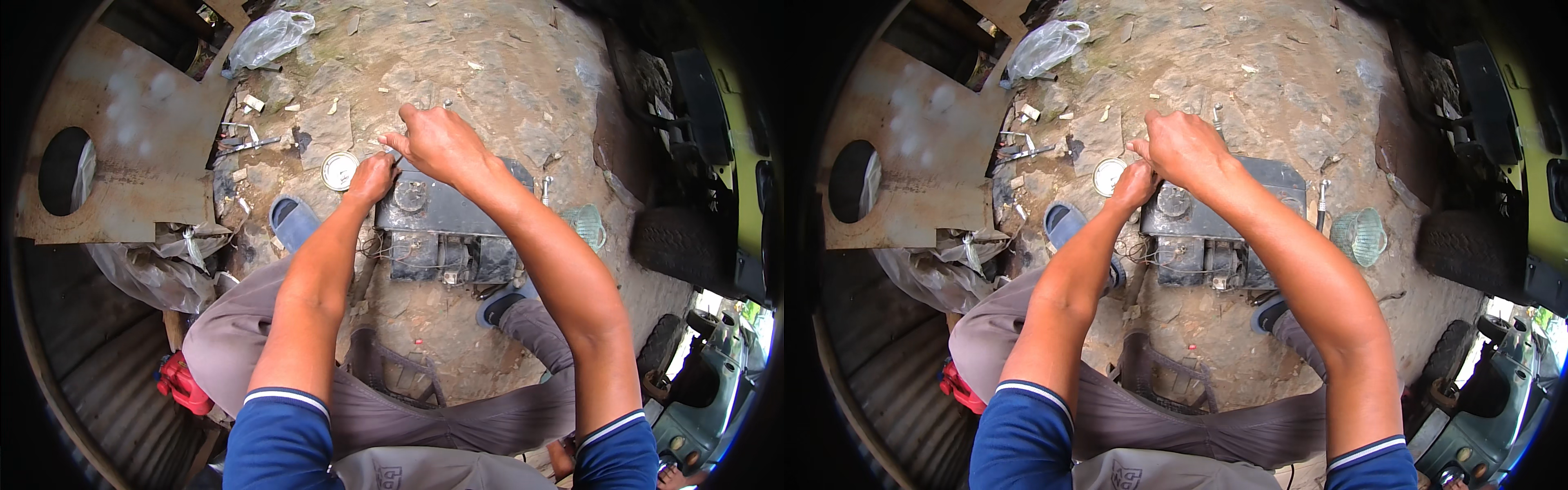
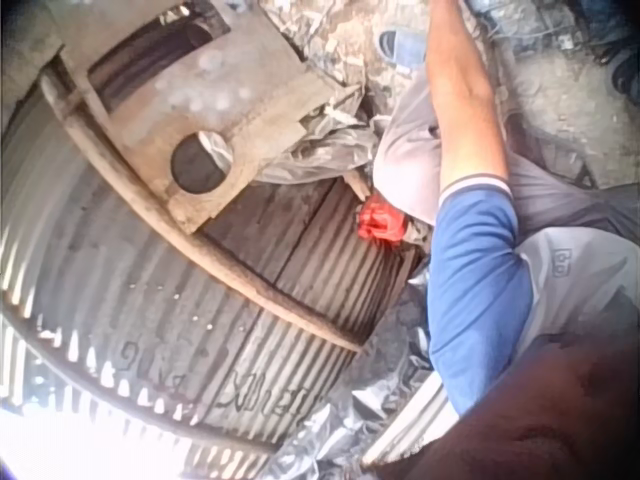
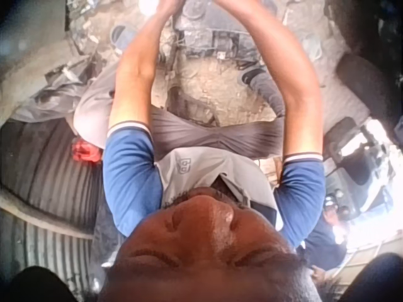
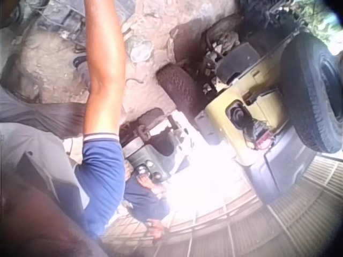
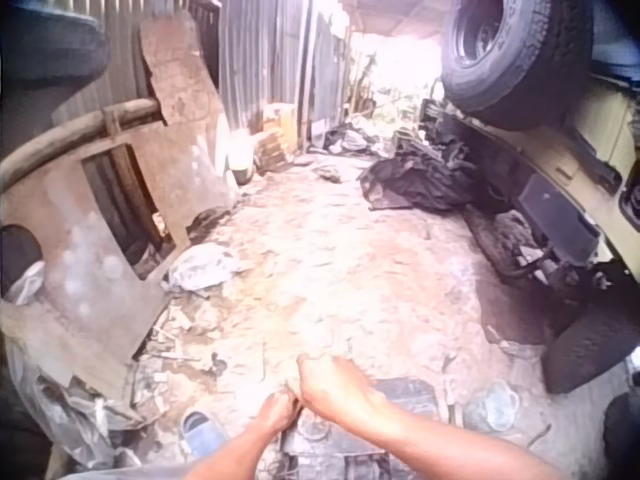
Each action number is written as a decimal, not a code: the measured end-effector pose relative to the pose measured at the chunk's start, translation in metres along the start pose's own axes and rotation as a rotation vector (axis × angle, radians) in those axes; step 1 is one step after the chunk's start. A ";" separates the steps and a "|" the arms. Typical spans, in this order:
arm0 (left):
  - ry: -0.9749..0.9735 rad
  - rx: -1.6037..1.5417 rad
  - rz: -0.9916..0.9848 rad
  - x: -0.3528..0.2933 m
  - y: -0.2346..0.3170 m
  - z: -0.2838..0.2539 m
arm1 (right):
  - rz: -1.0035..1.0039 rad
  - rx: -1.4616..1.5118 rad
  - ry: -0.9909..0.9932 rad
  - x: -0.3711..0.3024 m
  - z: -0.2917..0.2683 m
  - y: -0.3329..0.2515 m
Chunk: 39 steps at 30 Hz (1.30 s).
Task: The person disassembles an automotive component, likely an air conditioning evaporator housing, by removing screws with a screwdriver and prying the casing apart with a wrench and their hands.
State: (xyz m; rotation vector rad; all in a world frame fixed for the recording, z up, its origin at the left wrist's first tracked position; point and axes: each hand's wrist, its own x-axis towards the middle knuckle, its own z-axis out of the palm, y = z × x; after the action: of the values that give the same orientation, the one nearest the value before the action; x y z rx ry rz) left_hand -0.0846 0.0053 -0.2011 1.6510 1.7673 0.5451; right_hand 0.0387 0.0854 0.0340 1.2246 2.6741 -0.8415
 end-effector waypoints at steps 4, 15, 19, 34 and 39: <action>0.050 -0.001 0.050 0.000 0.000 -0.001 | -0.054 -0.119 -0.005 0.000 0.003 -0.002; 0.027 0.037 0.090 0.002 -0.012 0.003 | -0.266 -0.154 0.048 -0.015 -0.003 -0.004; 0.019 0.068 0.046 -0.002 -0.005 0.000 | -0.156 -0.070 0.142 -0.029 -0.023 -0.003; -0.004 0.385 -0.064 0.015 0.002 0.008 | 0.150 0.172 0.423 -0.230 -0.073 0.081; -0.089 0.440 -0.105 0.019 0.028 0.001 | 0.283 0.246 0.411 -0.295 -0.057 0.087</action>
State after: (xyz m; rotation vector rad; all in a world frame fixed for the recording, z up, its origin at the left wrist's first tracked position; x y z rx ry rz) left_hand -0.0641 0.0275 -0.1860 1.8203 1.9916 0.0292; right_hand 0.3095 -0.0386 0.1293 1.9723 2.6384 -0.9844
